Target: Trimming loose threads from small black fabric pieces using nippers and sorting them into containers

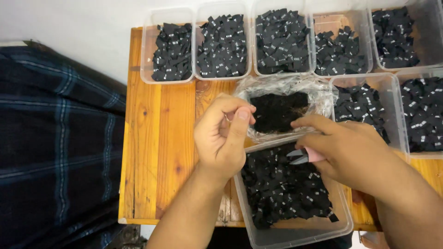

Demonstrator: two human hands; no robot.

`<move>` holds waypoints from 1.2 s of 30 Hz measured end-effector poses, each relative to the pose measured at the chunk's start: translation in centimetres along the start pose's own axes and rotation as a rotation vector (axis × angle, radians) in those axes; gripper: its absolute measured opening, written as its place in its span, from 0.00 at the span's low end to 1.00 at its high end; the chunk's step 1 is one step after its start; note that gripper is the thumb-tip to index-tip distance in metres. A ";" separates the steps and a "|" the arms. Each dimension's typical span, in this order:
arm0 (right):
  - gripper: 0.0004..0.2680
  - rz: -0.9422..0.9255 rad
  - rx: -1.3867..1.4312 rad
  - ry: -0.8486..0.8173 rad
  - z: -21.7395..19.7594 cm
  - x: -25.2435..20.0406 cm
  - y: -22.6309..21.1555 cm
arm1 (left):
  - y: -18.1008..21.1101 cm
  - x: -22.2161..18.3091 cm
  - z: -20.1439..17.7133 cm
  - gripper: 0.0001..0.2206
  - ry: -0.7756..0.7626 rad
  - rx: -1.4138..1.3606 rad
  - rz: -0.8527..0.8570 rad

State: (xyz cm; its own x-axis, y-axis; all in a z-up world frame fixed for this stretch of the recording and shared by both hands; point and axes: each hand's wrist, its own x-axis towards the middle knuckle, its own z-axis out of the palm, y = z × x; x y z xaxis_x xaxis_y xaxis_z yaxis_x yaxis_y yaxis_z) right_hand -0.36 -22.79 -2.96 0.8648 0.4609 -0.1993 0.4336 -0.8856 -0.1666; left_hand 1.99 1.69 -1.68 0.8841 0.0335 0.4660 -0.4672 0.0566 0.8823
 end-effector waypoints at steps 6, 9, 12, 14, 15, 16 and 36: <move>0.06 -0.244 0.121 0.230 -1.3 -0.8 0.2 | 1.8 0.4 -1.0 0.04 -0.197 0.122 0.086; 0.06 -0.411 0.245 0.321 -0.8 -1.2 0.4 | 3.1 0.7 -1.9 0.08 -0.434 0.188 -0.056; 0.09 -0.434 0.214 0.344 -0.4 -1.5 0.0 | 5.0 1.7 -1.9 0.09 -0.737 0.311 -0.187; 0.11 -0.439 0.215 0.320 0.3 -1.8 0.3 | 5.0 1.6 -1.9 0.11 -0.828 0.349 -0.232; 0.13 -0.435 0.210 0.297 0.6 -2.1 0.4 | 5.0 1.6 -1.8 0.14 -0.924 0.380 -0.272; 0.13 -0.435 0.213 0.297 0.5 -1.9 0.1 | 4.8 1.3 -1.8 0.14 -0.926 0.382 -0.274; 0.07 -0.297 0.508 0.352 -2.9 -0.4 -1.0 | 2.9 -1.5 -1.3 0.06 -0.600 0.086 -0.179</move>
State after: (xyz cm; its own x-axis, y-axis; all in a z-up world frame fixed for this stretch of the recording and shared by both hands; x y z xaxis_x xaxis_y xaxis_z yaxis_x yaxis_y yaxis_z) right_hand -0.42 -22.28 0.05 0.7954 0.5580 0.2365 0.5671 -0.5477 -0.6152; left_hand -0.73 3.11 0.10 0.8080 -0.5359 0.2449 -0.3323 -0.0712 0.9405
